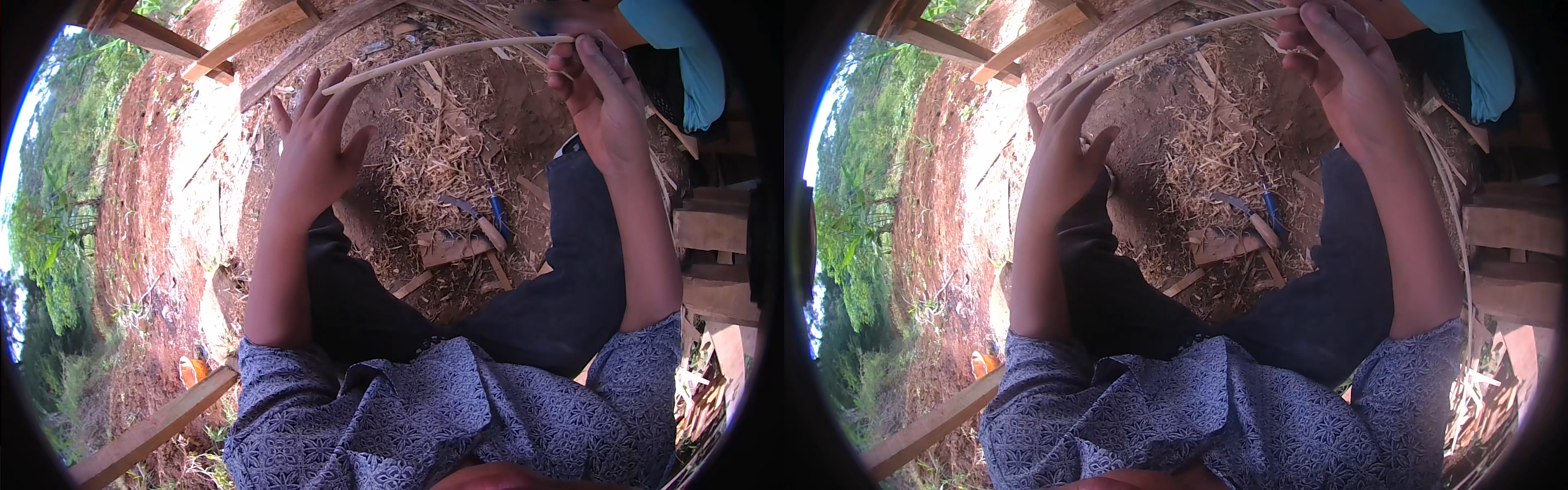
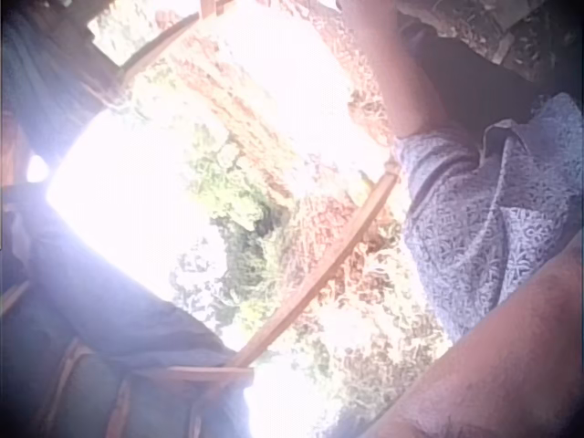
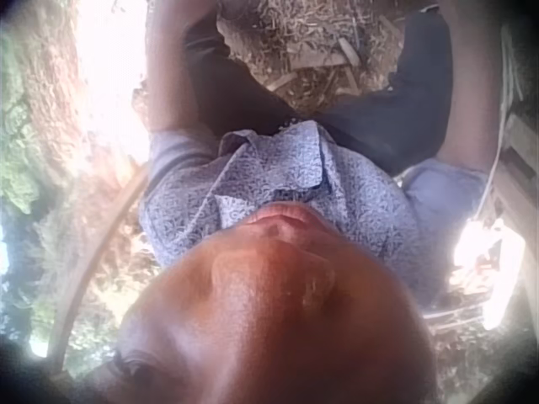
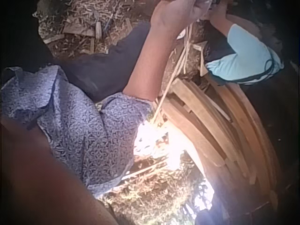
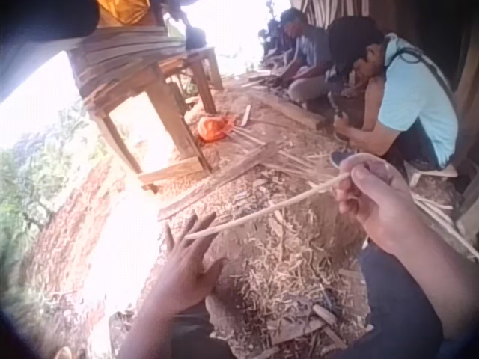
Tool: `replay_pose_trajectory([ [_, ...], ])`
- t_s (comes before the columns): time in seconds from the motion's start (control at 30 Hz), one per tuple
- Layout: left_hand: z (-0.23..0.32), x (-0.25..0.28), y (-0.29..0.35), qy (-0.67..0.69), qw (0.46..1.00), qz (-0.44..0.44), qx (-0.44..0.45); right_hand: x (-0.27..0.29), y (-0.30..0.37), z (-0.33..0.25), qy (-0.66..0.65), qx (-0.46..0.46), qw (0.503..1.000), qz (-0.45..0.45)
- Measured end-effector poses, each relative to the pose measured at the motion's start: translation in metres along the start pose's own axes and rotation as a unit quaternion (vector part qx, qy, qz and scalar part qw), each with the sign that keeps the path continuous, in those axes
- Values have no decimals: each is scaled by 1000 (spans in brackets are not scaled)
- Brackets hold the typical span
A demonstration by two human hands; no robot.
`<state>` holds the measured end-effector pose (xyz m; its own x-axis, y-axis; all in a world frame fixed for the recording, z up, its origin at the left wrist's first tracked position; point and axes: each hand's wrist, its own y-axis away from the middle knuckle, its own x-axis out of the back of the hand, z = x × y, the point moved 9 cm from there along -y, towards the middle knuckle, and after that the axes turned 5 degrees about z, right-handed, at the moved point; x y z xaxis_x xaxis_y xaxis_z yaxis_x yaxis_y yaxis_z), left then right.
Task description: The person sits on the ground and uses a knife to shave and smooth a thin wooden stick. They rotate the stick frequently to work on different sides, removing thin shavings and refining the surface.
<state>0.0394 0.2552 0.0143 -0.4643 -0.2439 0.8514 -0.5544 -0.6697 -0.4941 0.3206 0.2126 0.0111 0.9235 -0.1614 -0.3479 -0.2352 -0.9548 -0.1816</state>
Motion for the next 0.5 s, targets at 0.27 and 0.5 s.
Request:
replay_pose_trajectory([
  [0.27,-2,25,-6,268,956,94,76,-6,0,13,32,-22,999,-12],
  [0.5,5,23,-6,224,969,94,55,-11,1,16,133,-25,990,28],
])
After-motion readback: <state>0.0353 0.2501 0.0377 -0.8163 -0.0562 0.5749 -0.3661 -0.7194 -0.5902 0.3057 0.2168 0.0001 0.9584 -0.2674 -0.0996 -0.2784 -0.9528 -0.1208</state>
